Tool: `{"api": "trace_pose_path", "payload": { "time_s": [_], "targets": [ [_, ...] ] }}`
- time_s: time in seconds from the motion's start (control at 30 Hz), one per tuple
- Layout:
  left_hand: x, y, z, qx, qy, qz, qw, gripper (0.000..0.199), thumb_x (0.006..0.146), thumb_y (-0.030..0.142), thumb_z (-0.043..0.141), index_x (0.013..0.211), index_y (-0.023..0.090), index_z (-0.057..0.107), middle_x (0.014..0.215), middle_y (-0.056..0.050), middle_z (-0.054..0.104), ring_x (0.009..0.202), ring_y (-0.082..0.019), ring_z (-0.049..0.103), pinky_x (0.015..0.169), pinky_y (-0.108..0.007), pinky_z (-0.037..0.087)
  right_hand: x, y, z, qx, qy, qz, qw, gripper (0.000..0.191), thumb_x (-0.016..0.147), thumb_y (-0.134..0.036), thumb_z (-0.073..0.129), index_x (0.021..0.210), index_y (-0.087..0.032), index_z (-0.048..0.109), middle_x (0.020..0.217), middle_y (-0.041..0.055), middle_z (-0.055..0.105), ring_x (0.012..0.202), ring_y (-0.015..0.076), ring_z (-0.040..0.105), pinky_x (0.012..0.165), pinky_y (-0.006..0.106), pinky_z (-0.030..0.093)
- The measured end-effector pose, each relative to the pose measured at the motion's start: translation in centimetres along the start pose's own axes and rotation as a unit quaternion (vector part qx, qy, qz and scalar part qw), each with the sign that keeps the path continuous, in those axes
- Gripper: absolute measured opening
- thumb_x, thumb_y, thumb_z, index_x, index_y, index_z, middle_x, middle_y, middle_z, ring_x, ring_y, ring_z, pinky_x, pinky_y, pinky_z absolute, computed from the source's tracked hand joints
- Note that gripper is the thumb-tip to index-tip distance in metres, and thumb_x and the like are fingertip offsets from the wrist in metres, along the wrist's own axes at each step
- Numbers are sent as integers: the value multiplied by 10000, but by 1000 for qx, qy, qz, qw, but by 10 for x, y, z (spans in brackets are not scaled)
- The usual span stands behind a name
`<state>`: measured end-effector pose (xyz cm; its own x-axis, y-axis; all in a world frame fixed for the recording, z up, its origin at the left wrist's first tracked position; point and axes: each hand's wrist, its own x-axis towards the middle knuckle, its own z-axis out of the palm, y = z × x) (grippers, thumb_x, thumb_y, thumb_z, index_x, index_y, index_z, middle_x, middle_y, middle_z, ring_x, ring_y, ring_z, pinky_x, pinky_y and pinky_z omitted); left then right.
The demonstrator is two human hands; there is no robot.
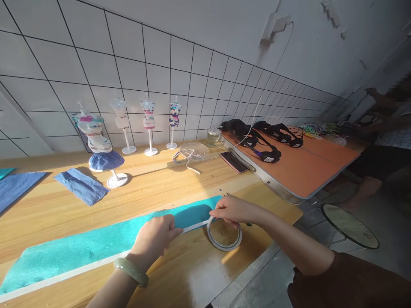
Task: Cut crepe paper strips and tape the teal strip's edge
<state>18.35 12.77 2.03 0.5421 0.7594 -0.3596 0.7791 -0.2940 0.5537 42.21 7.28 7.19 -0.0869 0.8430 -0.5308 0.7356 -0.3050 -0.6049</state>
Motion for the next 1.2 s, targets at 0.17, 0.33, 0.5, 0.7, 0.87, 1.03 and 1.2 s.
{"api": "trace_pose_path", "payload": {
  "time_s": [0.17,0.33,0.5,0.7,0.87,1.03,1.2],
  "targets": [
    [1,2,0,34,12,-8,999,265,791,405,419,617,217,350,440,53,487,358,-146,505,449,-269,281,7,13,2,3,53,9,999,305,746,-455,527,606,-194,455,437,-73,430,394,80,449,397,179,333],
    [0,4,0,69,26,-11,997,285,805,429,401,617,217,368,495,34,514,413,-164,518,490,-290,277,15,25,3,3,55,9,998,319,721,-450,545,567,-193,437,413,-62,446,384,92,474,410,187,340],
    [1,6,2,109,39,-8,993,296,814,453,377,627,224,402,564,-15,553,543,-234,563,499,-308,275,13,30,2,9,51,14,999,358,686,-473,568,532,-197,398,402,-76,382,386,80,413,399,191,285],
    [2,10,8,191,68,-2,979,351,855,489,321,755,202,496,681,-89,627,718,-333,615,546,-355,349,14,30,5,12,71,14,997,355,633,-432,608,504,-190,384,458,-90,243,444,63,225,404,214,150],
    [0,14,10,209,72,-7,975,377,868,495,319,779,190,521,683,-87,651,719,-333,630,563,-376,404,16,28,6,13,69,5,998,245,644,-394,601,575,-175,516,512,-73,348,503,75,299,444,208,200],
    [-1,15,9,215,76,-7,974,387,868,506,325,791,185,527,706,-88,661,739,-331,636,592,-393,434,17,30,2,6,49,-3,999,274,638,-432,617,592,-166,570,520,-67,377,519,80,313,459,216,207],
    [0,17,10,218,79,-18,973,414,852,541,336,798,182,537,704,-96,655,739,-338,637,582,-391,440,20,35,-1,0,36,2,999,319,620,-481,634,587,-171,564,498,-78,311,504,80,277,446,223,183]
  ]
}}
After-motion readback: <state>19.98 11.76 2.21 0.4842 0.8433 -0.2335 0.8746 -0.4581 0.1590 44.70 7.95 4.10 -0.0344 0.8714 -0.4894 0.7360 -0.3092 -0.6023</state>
